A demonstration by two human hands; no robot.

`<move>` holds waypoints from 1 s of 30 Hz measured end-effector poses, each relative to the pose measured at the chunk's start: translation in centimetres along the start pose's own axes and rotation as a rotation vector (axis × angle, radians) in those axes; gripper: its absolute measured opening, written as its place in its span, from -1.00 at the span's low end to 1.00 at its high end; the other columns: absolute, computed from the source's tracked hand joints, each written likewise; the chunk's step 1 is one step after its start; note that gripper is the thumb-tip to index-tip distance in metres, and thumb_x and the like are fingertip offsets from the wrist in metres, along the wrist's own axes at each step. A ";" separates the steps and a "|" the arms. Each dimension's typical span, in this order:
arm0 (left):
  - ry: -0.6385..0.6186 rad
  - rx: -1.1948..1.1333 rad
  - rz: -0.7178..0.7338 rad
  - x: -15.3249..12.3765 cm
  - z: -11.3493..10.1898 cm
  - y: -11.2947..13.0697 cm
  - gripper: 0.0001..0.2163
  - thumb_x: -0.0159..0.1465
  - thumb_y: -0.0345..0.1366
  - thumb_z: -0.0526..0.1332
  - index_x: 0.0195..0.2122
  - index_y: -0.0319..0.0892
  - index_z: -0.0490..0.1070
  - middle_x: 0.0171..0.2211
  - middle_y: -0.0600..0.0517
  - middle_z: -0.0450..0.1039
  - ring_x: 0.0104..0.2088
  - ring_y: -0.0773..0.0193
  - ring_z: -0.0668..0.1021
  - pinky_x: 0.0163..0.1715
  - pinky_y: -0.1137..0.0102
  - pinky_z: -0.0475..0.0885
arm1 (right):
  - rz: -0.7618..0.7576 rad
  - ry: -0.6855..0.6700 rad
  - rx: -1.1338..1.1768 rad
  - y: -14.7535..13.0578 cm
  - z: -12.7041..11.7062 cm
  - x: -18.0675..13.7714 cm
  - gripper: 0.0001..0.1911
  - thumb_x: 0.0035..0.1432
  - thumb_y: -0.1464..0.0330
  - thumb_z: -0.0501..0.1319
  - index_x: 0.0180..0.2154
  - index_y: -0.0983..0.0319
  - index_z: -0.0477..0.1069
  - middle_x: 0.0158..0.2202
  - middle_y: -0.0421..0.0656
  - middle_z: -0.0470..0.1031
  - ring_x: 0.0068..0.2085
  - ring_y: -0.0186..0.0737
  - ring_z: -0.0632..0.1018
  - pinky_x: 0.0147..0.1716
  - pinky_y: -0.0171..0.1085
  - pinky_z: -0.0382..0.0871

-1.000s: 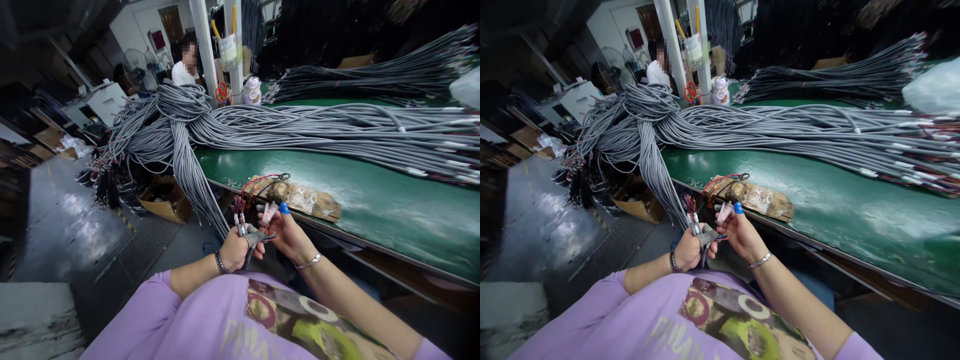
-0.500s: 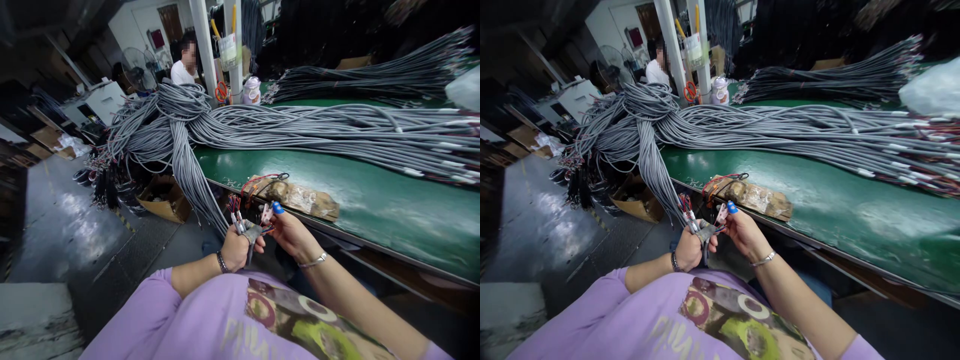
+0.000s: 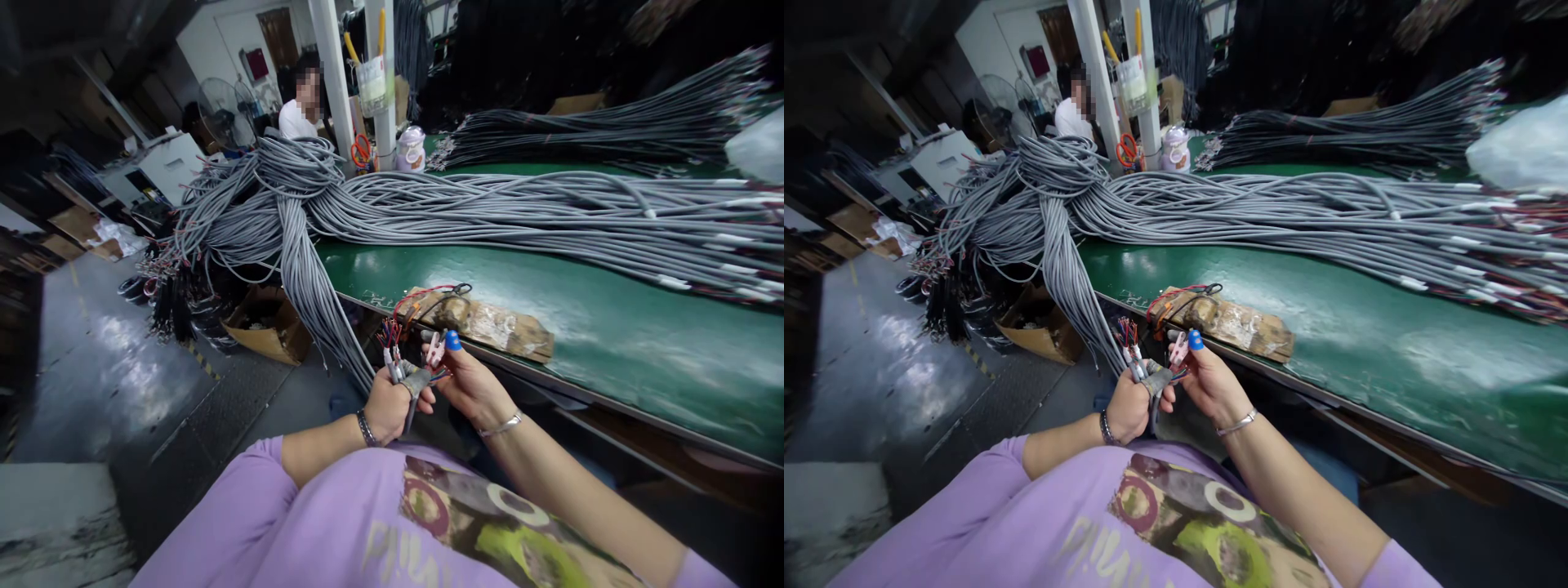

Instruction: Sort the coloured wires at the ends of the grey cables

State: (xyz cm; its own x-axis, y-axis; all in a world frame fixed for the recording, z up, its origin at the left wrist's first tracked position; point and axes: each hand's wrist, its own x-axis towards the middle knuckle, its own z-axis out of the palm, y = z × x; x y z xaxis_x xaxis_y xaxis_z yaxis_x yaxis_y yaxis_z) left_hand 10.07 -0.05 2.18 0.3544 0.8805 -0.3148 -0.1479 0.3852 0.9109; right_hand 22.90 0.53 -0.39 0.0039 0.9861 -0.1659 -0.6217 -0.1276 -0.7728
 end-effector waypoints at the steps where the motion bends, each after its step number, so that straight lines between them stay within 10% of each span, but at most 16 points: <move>1: -0.002 0.003 0.000 0.0 0.0 0.0 -0.55 -0.08 0.07 0.39 -0.52 -0.22 0.31 -0.68 0.09 0.39 -0.73 0.44 0.39 -0.71 0.53 0.27 | 0.007 0.016 0.026 0.0 0.1 -0.1 -0.49 -0.04 -0.14 0.26 -0.39 0.18 0.50 -0.48 -0.14 0.54 -0.48 -0.18 0.49 -0.45 -0.16 0.42; 10: -0.076 0.074 0.039 -0.6 -1.5 -1.1 -0.58 -0.05 0.04 0.40 -0.53 -0.22 0.31 -0.65 0.08 0.41 -0.70 0.43 0.40 -0.68 0.52 0.32 | 0.296 -0.168 -0.132 -1.7 -2.1 -1.5 -0.57 -0.07 -0.02 0.37 -0.41 0.22 0.53 -0.46 -0.14 0.54 -0.47 -0.27 0.51 -0.49 -0.32 0.43; 22: -0.383 0.400 -0.209 -0.2 -2.5 -0.8 -0.68 -0.06 -0.10 0.40 -0.55 -0.27 0.40 -0.64 -0.02 0.44 -0.64 0.31 0.49 -0.62 0.46 0.38 | 0.063 -0.411 -0.749 -3.5 -0.3 -2.7 -0.80 -0.03 0.21 0.38 -0.46 0.23 0.59 -0.48 -0.18 0.57 -0.47 -0.25 0.47 -0.43 -0.28 0.36; 30: -0.145 0.175 -0.115 0.1 -2.6 -0.7 -0.57 -0.08 0.03 0.40 -0.49 -0.27 0.40 -0.64 -0.03 0.46 -0.66 0.29 0.50 -0.64 0.46 0.35 | -0.014 -0.064 -0.578 -1.8 -1.3 -4.0 -0.62 -0.07 0.04 0.38 -0.39 0.22 0.54 -0.43 -0.13 0.53 -0.41 -0.23 0.46 -0.43 -0.27 0.36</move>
State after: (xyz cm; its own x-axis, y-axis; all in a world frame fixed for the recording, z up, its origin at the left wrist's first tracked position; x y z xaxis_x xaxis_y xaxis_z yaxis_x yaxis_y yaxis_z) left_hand 7.83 0.50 0.82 0.4906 0.7799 -0.3886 0.0585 0.4155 0.9077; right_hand 25.06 -3.33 0.88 -0.0492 0.9903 -0.1299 -0.0937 -0.1340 -0.9865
